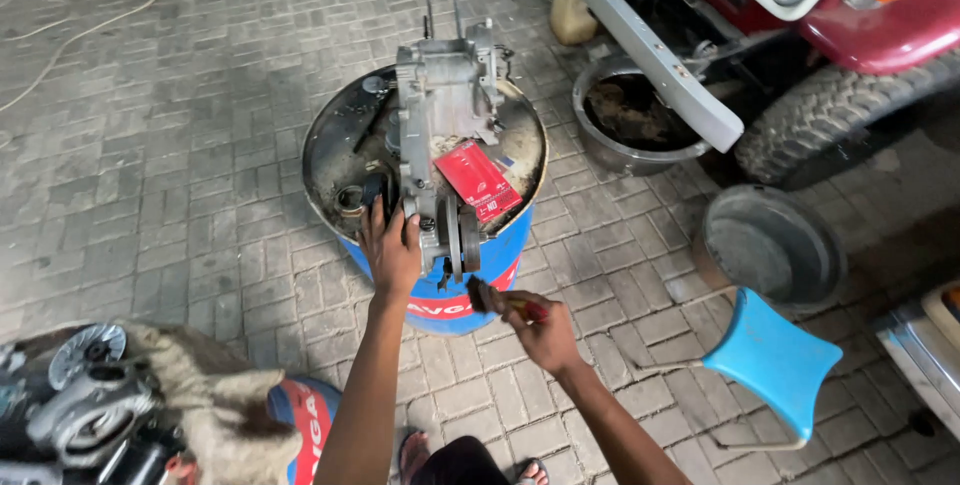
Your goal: Cleaning a disassembled engine casing with a brush and cleaning solution on a barrel workbench.
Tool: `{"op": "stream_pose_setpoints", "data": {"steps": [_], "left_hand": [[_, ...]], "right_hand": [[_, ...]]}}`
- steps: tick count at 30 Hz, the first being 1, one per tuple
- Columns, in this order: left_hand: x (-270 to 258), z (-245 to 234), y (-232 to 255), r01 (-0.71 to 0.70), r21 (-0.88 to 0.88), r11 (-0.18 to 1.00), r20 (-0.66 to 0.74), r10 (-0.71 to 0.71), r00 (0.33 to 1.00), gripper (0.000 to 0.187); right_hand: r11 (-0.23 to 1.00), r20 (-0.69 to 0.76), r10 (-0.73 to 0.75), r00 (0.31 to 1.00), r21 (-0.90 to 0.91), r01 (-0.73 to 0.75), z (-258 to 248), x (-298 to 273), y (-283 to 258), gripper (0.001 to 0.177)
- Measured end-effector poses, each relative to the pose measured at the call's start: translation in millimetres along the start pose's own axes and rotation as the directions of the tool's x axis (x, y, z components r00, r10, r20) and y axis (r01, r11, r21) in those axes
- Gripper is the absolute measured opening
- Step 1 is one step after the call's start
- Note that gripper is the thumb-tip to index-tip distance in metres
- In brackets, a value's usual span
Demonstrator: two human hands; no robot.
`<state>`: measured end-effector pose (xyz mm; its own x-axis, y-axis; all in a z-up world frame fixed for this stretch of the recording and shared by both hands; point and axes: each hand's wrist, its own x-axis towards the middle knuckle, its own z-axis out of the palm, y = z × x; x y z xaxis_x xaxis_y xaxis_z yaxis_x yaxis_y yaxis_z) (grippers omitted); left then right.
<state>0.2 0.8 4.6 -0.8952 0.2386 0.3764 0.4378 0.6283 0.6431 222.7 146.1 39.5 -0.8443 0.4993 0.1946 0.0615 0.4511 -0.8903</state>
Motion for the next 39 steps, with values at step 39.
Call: {"op": "stream_pose_setpoints", "data": {"steps": [39], "left_hand": [[-90.8, 61.6, 70.9, 0.281, -0.274, 0.920, -0.512, -0.387, 0.767, 0.054]], "right_hand": [[0.881, 0.743, -0.468, 0.478, 0.348, 0.320, -46.1, 222.1, 10.4, 0.035]]}}
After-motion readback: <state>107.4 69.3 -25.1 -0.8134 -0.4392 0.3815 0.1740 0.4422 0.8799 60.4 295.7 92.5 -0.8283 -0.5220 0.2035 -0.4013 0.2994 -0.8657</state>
